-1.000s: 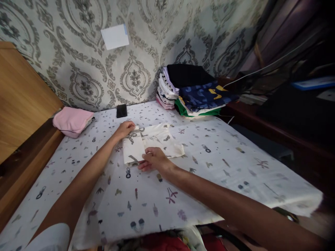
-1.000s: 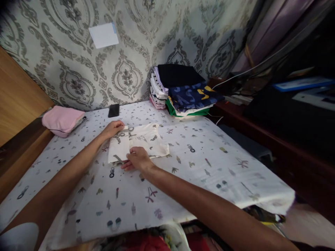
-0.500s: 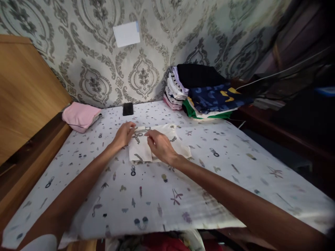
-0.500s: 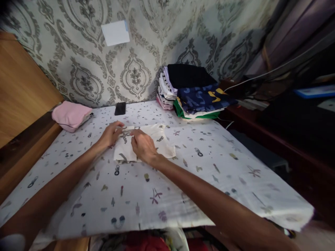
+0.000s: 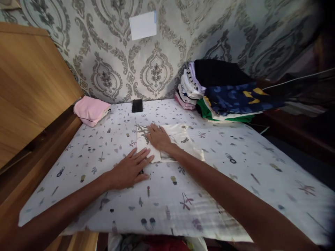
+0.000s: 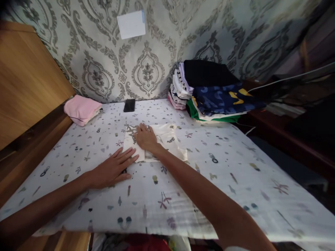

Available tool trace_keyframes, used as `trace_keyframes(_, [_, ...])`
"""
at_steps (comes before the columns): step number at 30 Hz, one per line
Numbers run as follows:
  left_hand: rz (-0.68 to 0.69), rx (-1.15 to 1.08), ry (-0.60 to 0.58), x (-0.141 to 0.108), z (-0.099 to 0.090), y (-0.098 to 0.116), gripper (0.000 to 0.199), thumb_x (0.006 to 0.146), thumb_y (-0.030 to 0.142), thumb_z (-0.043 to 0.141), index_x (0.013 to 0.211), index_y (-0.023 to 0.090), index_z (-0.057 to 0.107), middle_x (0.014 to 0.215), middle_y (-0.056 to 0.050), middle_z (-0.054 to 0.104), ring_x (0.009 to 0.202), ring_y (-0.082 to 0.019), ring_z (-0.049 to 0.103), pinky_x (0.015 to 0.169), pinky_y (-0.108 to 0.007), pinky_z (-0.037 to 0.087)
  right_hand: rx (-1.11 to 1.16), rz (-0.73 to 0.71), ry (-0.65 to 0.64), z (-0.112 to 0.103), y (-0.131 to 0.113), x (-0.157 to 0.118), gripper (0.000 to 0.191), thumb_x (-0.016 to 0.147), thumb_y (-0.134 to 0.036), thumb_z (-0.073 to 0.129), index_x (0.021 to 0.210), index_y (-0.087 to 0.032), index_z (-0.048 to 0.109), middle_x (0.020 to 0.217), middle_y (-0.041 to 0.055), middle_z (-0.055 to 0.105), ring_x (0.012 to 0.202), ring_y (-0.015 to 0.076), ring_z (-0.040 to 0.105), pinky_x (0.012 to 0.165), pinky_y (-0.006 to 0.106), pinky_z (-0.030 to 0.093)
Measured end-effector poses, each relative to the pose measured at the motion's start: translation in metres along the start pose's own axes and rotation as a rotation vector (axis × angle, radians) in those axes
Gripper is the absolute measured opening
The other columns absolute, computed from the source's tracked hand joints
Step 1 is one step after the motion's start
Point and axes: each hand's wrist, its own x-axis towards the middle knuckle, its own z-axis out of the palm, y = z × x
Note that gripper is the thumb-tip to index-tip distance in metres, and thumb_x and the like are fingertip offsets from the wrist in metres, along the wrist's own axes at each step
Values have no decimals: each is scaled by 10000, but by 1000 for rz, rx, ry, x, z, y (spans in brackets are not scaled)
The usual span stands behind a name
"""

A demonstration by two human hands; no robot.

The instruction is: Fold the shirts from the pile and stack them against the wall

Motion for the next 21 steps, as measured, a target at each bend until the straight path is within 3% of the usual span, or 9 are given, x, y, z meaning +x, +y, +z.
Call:
trace_keyframes(3, [22,-102,-47,-5,-10,9,660,1026,562,353,1621,339,173,1674,-38,221,1552,-233,191,1283,-472,64,7,-13,14,-1,0,0,546,1049,-325,296,1519,-65,392,1634,197,306,1531,287,251,1233,511,187])
trace_keyframes(5, [16,-225,-63,-5,-20,7,560,1039,523,341,1571,347,340,1635,-24,346,1516,-229,311,1280,-460,127,13,-17,25,0,0,1,544,1050,-328,298,1517,-66,394,1634,199,308,1531,286,248,1234,510,182])
trace_keyframes(7, [-81,-355,10,3,-31,-7,486,1045,485,331,1464,318,512,1544,-34,505,1425,-240,465,1225,-449,294,23,-13,20,0,1,1,539,1051,-334,298,1516,-82,398,1637,190,307,1534,283,240,1234,508,183])
trace_keyframes(9, [-261,-417,186,20,-40,-32,450,1031,462,365,1349,256,609,1423,-71,620,1311,-262,569,1107,-430,441,29,-11,5,-1,1,1,531,1052,-343,296,1517,-110,401,1645,170,299,1538,278,229,1232,506,188])
trace_keyframes(11, [-422,-372,353,45,-46,-62,393,991,415,436,1248,204,645,1306,-103,676,1216,-273,612,1022,-411,492,25,-7,-7,-2,0,0,535,1053,-349,292,1526,-122,392,1651,160,290,1541,275,221,1234,504,185])
trace_keyframes(13, [-544,-284,396,72,-47,-90,286,921,342,520,1083,175,687,1144,-112,711,1080,-269,644,959,-405,508,13,-3,-11,-2,0,-1,547,1053,-352,288,1536,-113,380,1650,164,290,1539,273,226,1237,501,177])
trace_keyframes(15, [-575,-234,393,96,-45,-109,163,848,291,589,892,174,693,959,-90,713,967,-261,643,919,-398,505,-2,-3,6,-1,0,-1,557,1052,-356,290,1540,-102,378,1644,169,301,1535,271,241,1239,498,170])
trace_keyframes(18, [-548,-231,397,115,-40,-118,67,773,226,621,719,191,643,792,-51,670,853,-240,624,850,-376,500,-11,-8,38,2,2,-1,557,1050,-370,294,1534,-113,395,1635,165,323,1530,266,255,1237,494,179])
trace_keyframes(21, [-523,-230,432,116,-36,-117,39,748,204,614,710,197,621,829,-41,663,865,-228,611,831,-359,484,-4,-15,52,3,3,-1,560,1046,-379,297,1526,-111,406,1627,173,337,1528,266,261,1231,500,193])
